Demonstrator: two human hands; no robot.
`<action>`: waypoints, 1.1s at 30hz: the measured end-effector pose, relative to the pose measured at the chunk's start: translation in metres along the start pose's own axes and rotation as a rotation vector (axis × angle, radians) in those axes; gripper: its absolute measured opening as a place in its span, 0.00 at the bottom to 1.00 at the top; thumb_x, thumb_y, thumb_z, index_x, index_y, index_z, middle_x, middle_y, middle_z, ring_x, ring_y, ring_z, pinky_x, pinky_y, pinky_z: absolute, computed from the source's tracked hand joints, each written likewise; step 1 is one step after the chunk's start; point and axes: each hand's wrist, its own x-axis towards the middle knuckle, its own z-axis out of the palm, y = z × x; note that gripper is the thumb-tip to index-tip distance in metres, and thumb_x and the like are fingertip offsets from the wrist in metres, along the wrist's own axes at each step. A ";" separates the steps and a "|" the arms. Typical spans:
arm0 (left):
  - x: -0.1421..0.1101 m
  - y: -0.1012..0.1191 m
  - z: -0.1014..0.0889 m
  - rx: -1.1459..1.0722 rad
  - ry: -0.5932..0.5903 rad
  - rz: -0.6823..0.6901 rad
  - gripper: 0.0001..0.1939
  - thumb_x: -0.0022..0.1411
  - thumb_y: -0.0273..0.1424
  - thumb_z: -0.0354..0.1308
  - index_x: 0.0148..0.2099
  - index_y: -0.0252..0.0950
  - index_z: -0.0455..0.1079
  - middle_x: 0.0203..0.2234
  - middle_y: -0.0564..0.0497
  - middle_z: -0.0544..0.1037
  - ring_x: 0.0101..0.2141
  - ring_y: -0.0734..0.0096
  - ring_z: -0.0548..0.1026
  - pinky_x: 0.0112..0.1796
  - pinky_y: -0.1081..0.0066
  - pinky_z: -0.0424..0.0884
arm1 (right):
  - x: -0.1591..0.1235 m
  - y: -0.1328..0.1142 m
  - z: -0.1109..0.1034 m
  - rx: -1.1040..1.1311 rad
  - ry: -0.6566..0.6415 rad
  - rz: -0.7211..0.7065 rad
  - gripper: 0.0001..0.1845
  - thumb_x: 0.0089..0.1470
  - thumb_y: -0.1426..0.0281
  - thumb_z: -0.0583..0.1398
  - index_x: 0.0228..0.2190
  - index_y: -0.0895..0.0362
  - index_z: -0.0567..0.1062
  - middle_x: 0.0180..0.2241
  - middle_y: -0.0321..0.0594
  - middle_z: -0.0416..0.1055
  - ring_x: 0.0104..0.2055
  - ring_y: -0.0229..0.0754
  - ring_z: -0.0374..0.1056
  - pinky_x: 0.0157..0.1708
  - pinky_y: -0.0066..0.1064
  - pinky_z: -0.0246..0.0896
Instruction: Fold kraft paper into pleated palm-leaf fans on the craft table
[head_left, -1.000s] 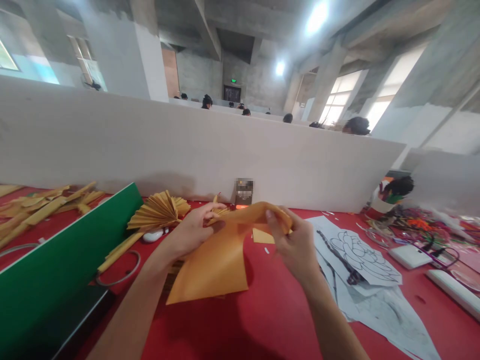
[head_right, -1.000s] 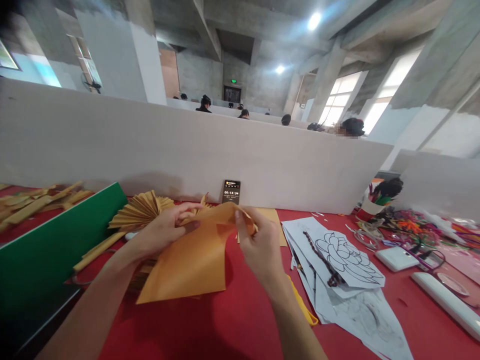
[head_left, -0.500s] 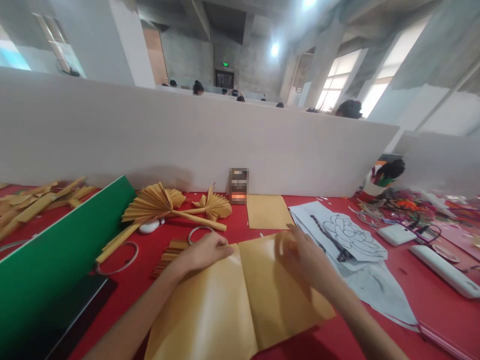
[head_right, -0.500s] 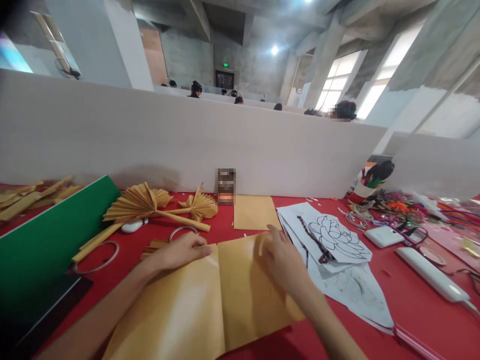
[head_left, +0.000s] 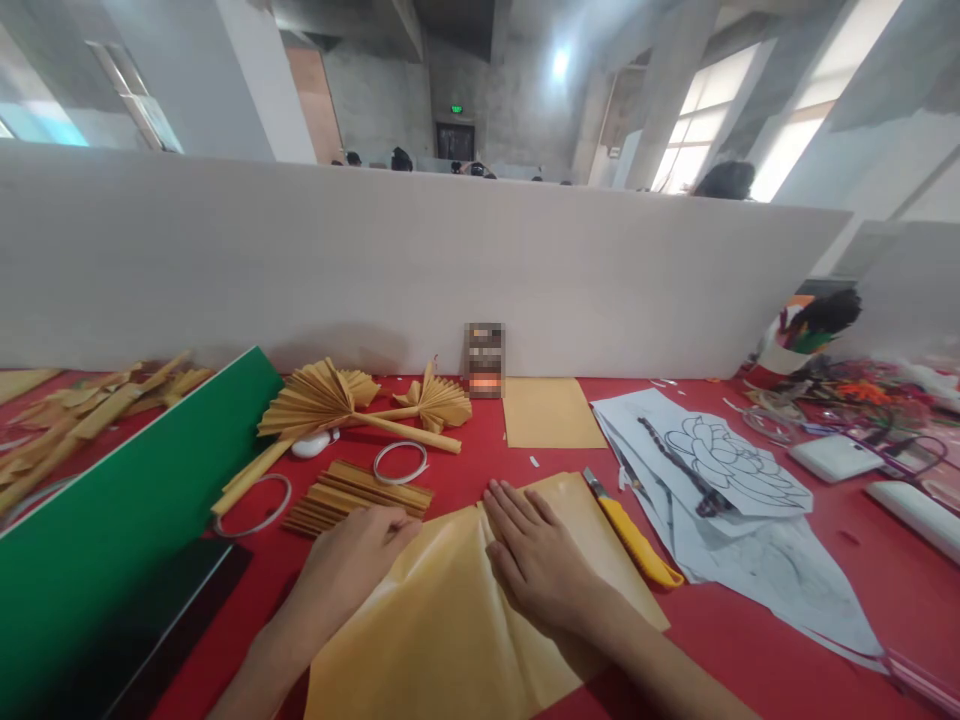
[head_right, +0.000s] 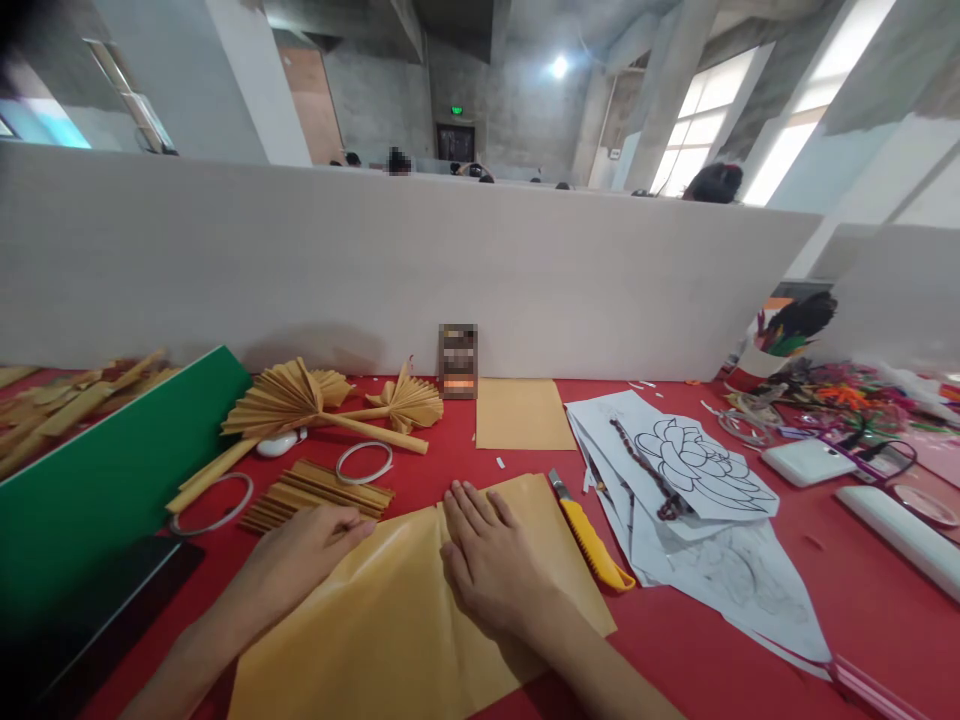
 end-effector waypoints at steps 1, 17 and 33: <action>-0.002 -0.002 0.002 -0.018 -0.014 -0.003 0.19 0.71 0.43 0.49 0.32 0.43 0.74 0.33 0.49 0.84 0.38 0.56 0.81 0.31 0.69 0.57 | 0.000 0.000 0.000 0.001 0.008 0.000 0.32 0.72 0.64 0.47 0.72 0.56 0.53 0.73 0.45 0.46 0.75 0.49 0.44 0.72 0.51 0.44; -0.011 -0.013 0.018 0.006 0.028 -0.088 0.21 0.70 0.50 0.48 0.36 0.44 0.76 0.34 0.47 0.85 0.42 0.48 0.81 0.33 0.65 0.62 | 0.000 -0.001 -0.002 0.026 -0.018 0.024 0.32 0.73 0.62 0.45 0.73 0.56 0.51 0.74 0.44 0.44 0.76 0.48 0.42 0.73 0.51 0.41; -0.052 -0.079 0.056 -0.706 0.206 -0.370 0.22 0.49 0.54 0.67 0.36 0.42 0.80 0.30 0.48 0.87 0.38 0.47 0.86 0.31 0.71 0.79 | 0.002 -0.004 0.000 0.015 -0.040 0.057 0.32 0.72 0.63 0.45 0.73 0.55 0.51 0.74 0.43 0.43 0.76 0.47 0.41 0.73 0.50 0.39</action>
